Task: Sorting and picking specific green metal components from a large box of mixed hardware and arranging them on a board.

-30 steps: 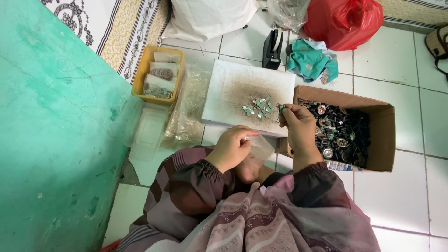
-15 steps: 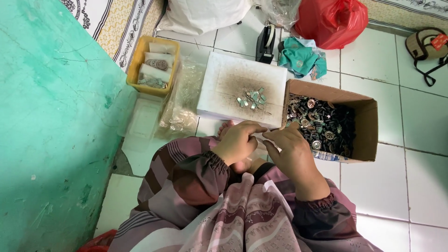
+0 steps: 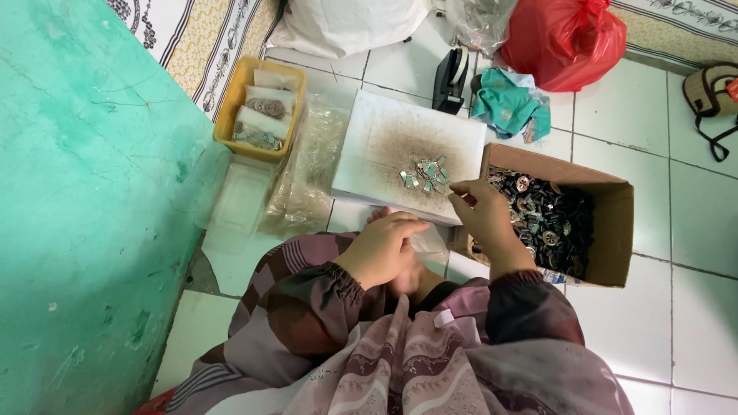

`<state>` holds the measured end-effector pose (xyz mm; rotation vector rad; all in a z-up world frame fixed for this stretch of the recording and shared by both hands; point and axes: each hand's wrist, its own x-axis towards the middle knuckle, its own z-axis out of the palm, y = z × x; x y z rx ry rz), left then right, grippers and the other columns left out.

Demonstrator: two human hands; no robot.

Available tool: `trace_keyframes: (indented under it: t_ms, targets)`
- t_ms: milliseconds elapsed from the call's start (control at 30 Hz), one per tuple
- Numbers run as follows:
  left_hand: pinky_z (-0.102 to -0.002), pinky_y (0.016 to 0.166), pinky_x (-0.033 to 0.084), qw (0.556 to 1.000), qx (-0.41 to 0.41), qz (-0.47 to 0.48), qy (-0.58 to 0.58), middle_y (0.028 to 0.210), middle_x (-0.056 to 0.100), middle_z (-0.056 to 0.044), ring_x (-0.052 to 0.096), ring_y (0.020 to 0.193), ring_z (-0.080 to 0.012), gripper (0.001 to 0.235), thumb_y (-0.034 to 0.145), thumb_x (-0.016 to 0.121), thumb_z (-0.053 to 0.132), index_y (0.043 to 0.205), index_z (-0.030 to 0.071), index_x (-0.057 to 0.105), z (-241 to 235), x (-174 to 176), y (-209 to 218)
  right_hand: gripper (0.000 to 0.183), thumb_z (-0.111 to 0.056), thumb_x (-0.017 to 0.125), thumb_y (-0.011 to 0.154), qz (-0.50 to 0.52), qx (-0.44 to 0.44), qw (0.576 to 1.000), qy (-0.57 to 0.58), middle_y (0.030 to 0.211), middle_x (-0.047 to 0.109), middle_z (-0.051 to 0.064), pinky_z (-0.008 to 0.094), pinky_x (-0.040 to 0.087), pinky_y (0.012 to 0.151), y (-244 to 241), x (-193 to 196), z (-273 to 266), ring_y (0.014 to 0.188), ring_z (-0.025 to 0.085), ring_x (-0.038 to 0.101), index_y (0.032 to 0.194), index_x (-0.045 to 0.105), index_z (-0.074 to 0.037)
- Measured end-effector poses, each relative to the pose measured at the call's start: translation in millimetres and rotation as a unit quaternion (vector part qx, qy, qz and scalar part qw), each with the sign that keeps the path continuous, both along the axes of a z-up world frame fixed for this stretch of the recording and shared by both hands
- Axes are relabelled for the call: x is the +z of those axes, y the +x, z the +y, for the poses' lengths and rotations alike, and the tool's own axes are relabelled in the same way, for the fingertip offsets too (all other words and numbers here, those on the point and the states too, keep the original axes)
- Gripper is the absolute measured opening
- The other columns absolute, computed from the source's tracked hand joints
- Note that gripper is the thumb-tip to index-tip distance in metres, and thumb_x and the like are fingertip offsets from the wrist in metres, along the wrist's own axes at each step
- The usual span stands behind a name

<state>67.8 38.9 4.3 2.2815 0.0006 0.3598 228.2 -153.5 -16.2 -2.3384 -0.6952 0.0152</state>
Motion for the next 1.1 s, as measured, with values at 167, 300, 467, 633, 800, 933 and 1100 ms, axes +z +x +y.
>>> trace_keyframes:
  t_ms: [167,300,467,633,800,933,1100]
  targets:
    - [-0.036,0.095,0.056,0.997,-0.034,0.023,-0.065,0.122,0.068,-0.002,0.067,0.115,-0.0246,0.045,0.083,0.055,0.008,0.123,0.02,0.071,11,-2,-23,0.027,-0.016,0.07,0.097,0.058,0.036,0.985,-0.158,0.106,0.071,0.014,0.039,0.062,0.083,43,-48,43,0.102,0.028,0.071,0.122,0.074,-0.007]
    - [-0.036,0.092,0.058,0.995,-0.034,0.025,-0.085,0.118,0.07,-0.004,0.07,0.109,-0.0269,0.044,0.081,0.054,0.006,0.119,0.018,0.073,19,5,-30,0.043,-0.033,0.07,0.099,0.093,0.0,0.955,-0.28,0.117,0.065,0.011,0.041,0.061,0.094,58,-64,74,0.118,0.028,0.064,0.134,0.067,-0.01]
    - [-0.034,0.091,0.059,0.994,-0.035,0.018,-0.103,0.117,0.071,-0.002,0.07,0.108,-0.0243,0.044,0.08,0.055,0.005,0.119,0.017,0.073,26,1,-21,0.045,-0.039,0.07,0.098,0.095,-0.011,0.947,-0.306,0.117,0.061,0.011,0.047,0.06,0.096,62,-63,86,0.123,0.032,0.059,0.131,0.066,-0.008]
    - [-0.038,0.089,0.06,0.991,-0.048,0.025,-0.12,0.115,0.07,-0.005,0.071,0.107,-0.0284,0.044,0.08,0.054,0.004,0.118,0.015,0.073,28,3,-16,0.028,-0.031,0.071,0.097,-0.025,0.022,0.963,-0.267,0.101,0.064,0.008,0.038,0.056,0.101,63,-103,72,0.109,0.028,0.066,0.116,0.072,-0.01]
    - [-0.038,0.087,0.06,0.991,-0.042,0.023,-0.123,0.114,0.07,-0.003,0.071,0.105,-0.0276,0.043,0.081,0.055,0.005,0.117,0.018,0.073,25,2,-14,0.017,-0.024,0.069,0.094,-0.074,0.001,0.967,-0.246,0.096,0.063,0.003,0.036,0.06,0.088,66,-128,62,0.105,0.025,0.067,0.108,0.073,-0.015]
    - [-0.039,0.087,0.06,0.991,-0.041,0.024,-0.128,0.115,0.07,-0.004,0.071,0.105,-0.0293,0.044,0.081,0.055,0.004,0.119,0.018,0.073,23,2,-17,0.014,-0.022,0.071,0.092,-0.108,-0.04,0.975,-0.19,0.097,0.065,0.003,0.037,0.063,0.086,64,-126,58,0.101,0.025,0.068,0.105,0.074,-0.018]
    - [-0.037,0.088,0.06,0.991,-0.036,0.019,-0.126,0.113,0.07,-0.004,0.071,0.105,-0.0286,0.045,0.08,0.055,0.003,0.119,0.018,0.074,17,4,-21,0.015,-0.01,0.069,0.097,0.036,-0.109,0.993,-0.033,0.093,0.066,0.016,0.04,0.062,0.066,52,-95,49,0.082,0.028,0.07,0.108,0.073,-0.001]
